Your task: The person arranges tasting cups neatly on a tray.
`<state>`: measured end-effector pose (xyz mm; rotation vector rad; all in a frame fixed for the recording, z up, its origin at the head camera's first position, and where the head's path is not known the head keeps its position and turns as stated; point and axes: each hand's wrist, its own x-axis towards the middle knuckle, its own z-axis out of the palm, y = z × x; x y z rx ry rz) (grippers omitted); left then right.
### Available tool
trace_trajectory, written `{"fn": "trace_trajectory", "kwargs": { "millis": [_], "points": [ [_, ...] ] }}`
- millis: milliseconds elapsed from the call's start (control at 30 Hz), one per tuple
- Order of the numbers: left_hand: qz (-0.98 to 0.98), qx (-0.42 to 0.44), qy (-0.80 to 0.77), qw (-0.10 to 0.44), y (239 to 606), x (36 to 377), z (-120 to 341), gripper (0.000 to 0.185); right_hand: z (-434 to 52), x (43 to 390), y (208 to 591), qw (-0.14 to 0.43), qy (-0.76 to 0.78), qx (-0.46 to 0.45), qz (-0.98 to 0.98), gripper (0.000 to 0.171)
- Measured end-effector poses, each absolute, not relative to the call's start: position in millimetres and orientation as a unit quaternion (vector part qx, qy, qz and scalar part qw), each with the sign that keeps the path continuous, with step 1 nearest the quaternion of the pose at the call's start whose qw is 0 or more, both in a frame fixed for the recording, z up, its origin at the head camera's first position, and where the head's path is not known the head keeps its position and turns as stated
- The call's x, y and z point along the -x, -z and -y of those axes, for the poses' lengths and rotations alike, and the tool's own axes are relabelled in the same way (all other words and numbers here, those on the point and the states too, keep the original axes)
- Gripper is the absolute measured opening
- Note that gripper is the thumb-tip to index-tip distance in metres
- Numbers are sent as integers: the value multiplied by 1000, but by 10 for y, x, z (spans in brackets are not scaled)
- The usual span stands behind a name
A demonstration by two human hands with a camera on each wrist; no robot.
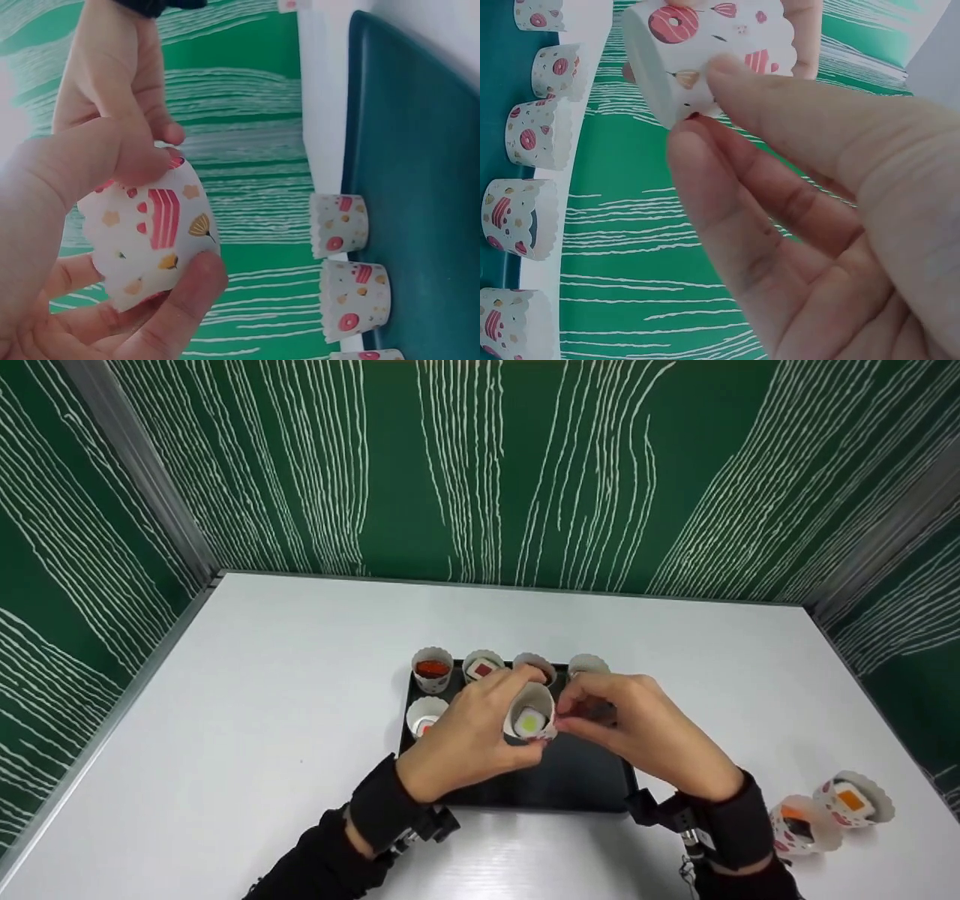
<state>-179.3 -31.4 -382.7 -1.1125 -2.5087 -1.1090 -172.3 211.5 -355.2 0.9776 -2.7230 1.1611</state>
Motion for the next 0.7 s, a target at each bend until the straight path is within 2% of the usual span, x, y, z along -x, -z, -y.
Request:
{"fn": "trace_trajectory", "kwargs": {
  "millis": [167,367,700],
  "points": [
    [848,379,358,93,3856,1769,320,53,-2083,1700,3573,6,-360,-322,876,12],
    [853,389,340,76,3863,1768,368,47,-2102,1672,3547,-30,-353,-335,873,10],
    [883,371,283,57,3753,2016,628,53,-2273,1612,3386,-36,-333,-281,899,16]
  ]
}}
